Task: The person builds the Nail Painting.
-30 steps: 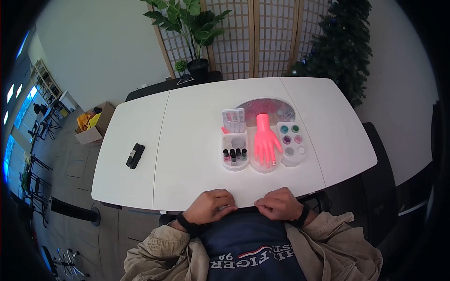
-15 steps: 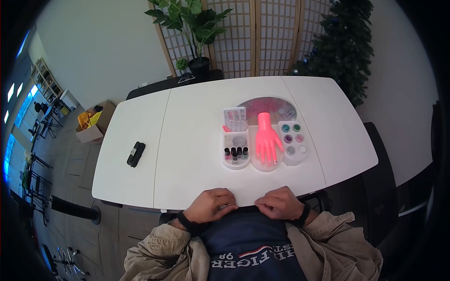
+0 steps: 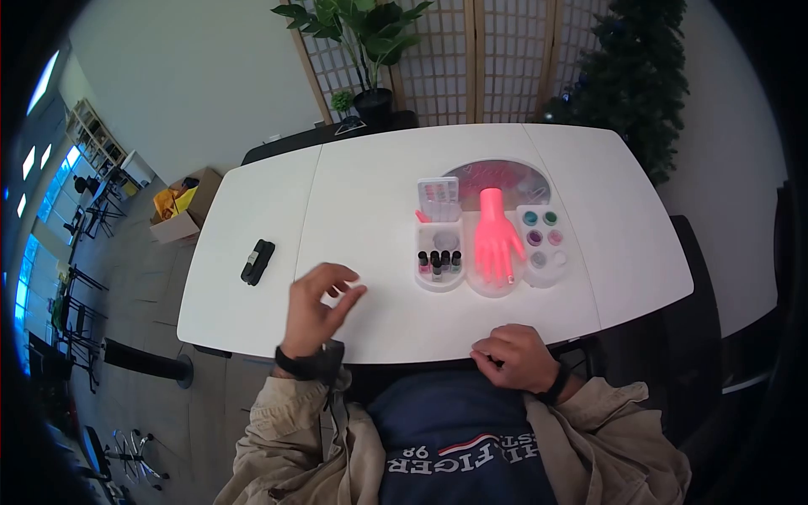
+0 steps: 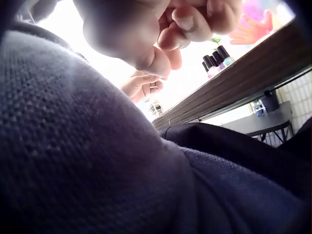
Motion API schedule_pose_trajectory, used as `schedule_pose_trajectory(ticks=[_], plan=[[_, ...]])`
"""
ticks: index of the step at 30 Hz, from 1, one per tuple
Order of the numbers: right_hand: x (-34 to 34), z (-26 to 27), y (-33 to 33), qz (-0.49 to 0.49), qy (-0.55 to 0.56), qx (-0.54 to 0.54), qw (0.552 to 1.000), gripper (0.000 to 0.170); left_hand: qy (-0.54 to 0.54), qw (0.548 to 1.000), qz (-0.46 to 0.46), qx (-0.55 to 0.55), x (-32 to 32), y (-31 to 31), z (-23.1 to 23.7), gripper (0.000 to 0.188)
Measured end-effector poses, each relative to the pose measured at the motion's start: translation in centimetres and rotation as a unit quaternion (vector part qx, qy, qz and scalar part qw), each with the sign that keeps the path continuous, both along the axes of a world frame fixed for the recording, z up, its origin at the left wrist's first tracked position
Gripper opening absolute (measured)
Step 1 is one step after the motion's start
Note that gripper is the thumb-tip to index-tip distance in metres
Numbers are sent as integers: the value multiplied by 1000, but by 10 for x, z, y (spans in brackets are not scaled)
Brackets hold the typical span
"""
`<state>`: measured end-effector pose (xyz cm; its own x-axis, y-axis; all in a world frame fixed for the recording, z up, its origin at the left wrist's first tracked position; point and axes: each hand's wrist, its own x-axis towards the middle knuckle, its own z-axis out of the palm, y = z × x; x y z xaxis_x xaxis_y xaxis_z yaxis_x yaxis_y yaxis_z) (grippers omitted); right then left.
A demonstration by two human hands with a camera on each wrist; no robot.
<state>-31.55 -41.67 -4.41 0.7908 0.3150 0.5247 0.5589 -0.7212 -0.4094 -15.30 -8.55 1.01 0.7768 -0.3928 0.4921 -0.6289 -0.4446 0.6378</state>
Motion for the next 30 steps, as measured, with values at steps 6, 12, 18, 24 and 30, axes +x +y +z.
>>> schedule_pose_trajectory(ticks=[6, 12, 18, 24, 30], plan=[[-6, -1, 1, -9, 35, 10, 999, 12, 14, 968, 250, 29, 95, 103, 10, 29], [-4, -4, 2, 4, 15, 19, 1000, 11, 90, 888, 358, 274, 147, 157, -36, 69], [-5, -3, 1, 2, 15, -5, 1000, 15, 159, 849, 374, 338, 156, 150, -47, 78], [-4, -5, 1, 3, 9, -1, 1000, 18, -78, 937, 313, 133, 138, 112, 21, 78], [-4, -2, 2, 11, 26, -28, 999, 13, -174, 934, 87, -300, 42, 37, 142, 78]])
